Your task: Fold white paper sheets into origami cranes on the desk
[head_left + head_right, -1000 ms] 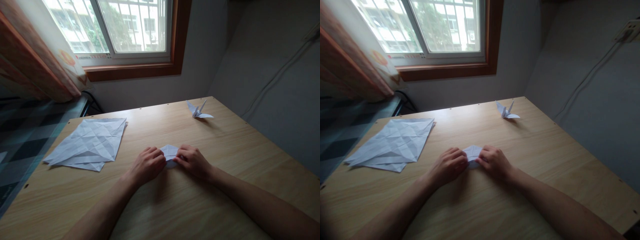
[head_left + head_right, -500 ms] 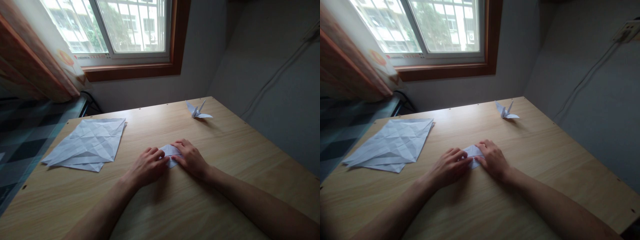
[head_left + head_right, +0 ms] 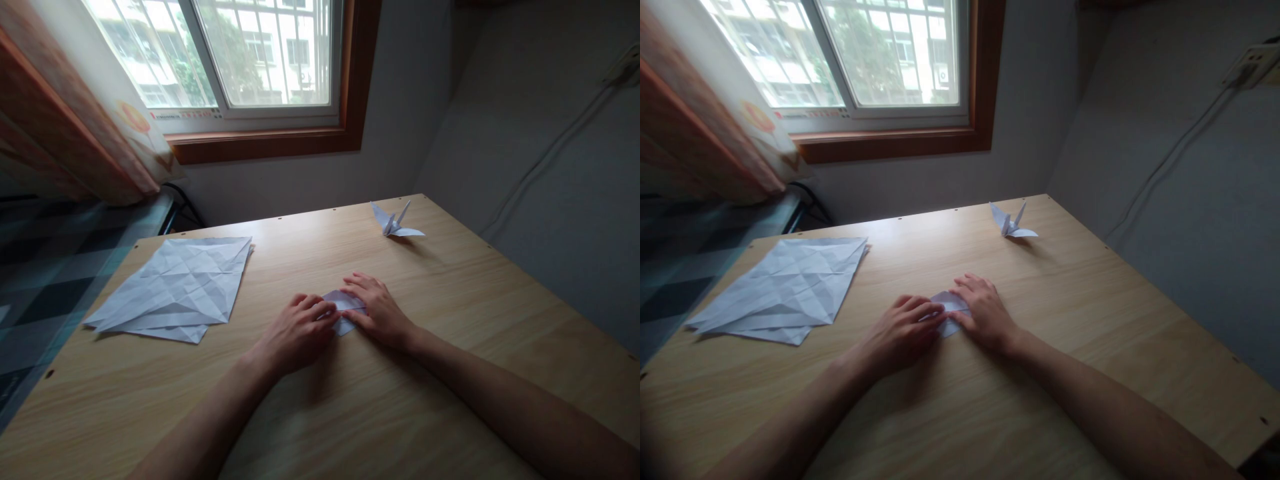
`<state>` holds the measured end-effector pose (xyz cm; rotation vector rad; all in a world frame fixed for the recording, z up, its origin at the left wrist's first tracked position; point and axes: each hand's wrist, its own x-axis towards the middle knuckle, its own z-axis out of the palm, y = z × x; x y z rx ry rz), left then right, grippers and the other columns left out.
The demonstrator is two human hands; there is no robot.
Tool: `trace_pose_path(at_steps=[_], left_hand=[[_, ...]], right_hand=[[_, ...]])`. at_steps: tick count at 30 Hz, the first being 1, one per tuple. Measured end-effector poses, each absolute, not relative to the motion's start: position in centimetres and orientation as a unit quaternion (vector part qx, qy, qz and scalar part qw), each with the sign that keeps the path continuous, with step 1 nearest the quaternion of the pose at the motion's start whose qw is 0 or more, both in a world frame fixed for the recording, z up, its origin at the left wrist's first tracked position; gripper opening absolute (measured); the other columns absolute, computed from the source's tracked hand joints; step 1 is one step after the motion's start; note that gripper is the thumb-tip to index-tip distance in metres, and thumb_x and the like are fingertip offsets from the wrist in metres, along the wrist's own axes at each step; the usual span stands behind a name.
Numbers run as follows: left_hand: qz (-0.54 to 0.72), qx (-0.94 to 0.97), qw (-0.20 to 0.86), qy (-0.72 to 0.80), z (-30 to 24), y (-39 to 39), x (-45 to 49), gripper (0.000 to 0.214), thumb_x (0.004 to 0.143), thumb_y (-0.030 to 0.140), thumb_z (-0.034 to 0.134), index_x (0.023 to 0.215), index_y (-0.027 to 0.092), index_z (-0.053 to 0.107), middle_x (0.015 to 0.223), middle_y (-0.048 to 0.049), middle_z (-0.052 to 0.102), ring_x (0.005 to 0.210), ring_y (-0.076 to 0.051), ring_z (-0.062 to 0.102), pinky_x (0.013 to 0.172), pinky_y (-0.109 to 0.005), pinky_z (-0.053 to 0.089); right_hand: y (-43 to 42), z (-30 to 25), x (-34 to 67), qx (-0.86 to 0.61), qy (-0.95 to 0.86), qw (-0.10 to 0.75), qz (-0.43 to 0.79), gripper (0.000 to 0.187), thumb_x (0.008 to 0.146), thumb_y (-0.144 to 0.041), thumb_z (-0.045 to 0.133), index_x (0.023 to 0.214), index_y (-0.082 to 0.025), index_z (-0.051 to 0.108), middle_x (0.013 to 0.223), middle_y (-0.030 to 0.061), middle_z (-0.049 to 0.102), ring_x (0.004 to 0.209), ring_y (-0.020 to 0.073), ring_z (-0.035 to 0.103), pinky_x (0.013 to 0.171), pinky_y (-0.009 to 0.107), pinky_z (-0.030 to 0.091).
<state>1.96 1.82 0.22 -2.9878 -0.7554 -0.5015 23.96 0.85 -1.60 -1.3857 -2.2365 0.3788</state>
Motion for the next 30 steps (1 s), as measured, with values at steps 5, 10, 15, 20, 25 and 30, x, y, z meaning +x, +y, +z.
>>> trace_pose_path(at_steps=[5,10,15,20,25,30], left_hand=[[-0.158,-0.957,0.007,-0.242,0.3,1.7,2.1,0.029,0.089,0.02,0.053,0.116,0.022,0.063,0.113,-0.0057,0.067,0.098,-0.02,0.057,0.086,-0.036,0.042],[-0.165,-0.947,0.028,-0.275,0.5,1.4,2.1,0.026,0.087,0.022,0.057,0.111,0.022,0.065,0.126,-0.0089,0.06,0.106,-0.026,0.054,0.089,-0.043,0.042],[-0.173,-0.955,0.013,-0.241,0.4,1.7,2.1,0.027,0.089,0.02,0.052,0.114,0.021,0.063,0.116,-0.007,0.067,0.103,-0.021,0.058,0.089,-0.037,0.043],[-0.187,-0.957,0.015,-0.221,0.5,1.8,2.2,0.021,0.092,0.019,0.049,0.106,0.018,0.064,0.11,-0.0069,0.071,0.098,-0.019,0.063,0.084,-0.034,0.045],[-0.197,-0.955,0.008,-0.223,0.4,1.8,2.3,0.017,0.094,0.019,0.047,0.097,0.018,0.064,0.103,-0.0056,0.072,0.095,-0.017,0.066,0.082,-0.032,0.047],[-0.229,-0.945,-0.017,-0.235,0.0,2.0,2.2,0.015,0.094,0.02,0.05,0.095,0.019,0.065,0.099,-0.0042,0.074,0.093,-0.016,0.067,0.081,-0.03,0.048]], right_hand=[[0.5,-1.6,24.0,-0.5,-0.815,0.264,0.13,0.029,0.086,-0.027,0.063,0.114,-0.02,0.064,0.131,0.0119,0.06,0.131,0.0269,0.045,0.107,0.049,0.033],[0.2,-1.6,23.9,-0.485,-0.829,0.261,0.096,0.022,0.088,-0.024,0.061,0.108,-0.021,0.067,0.126,0.0096,0.063,0.128,0.0271,0.046,0.107,0.049,0.034],[0.0,-1.6,23.9,-0.472,-0.843,0.251,0.066,0.02,0.091,-0.028,0.057,0.105,-0.022,0.07,0.121,0.0094,0.065,0.124,0.028,0.05,0.105,0.05,0.035],[-0.1,-1.5,24.0,-0.456,-0.851,0.248,0.077,0.022,0.092,-0.026,0.055,0.107,-0.021,0.07,0.118,0.0091,0.067,0.116,0.0251,0.055,0.103,0.045,0.039],[0.0,-1.2,23.8,-0.481,-0.827,0.261,0.129,0.019,0.087,-0.027,0.063,0.102,-0.019,0.069,0.116,0.0094,0.067,0.11,0.0241,0.057,0.098,0.042,0.043],[0.4,-0.6,23.1,-0.532,-0.771,0.289,0.198,0.04,0.078,-0.023,0.071,0.117,-0.018,0.063,0.111,0.0086,0.068,0.103,0.0238,0.059,0.094,0.04,0.046]])
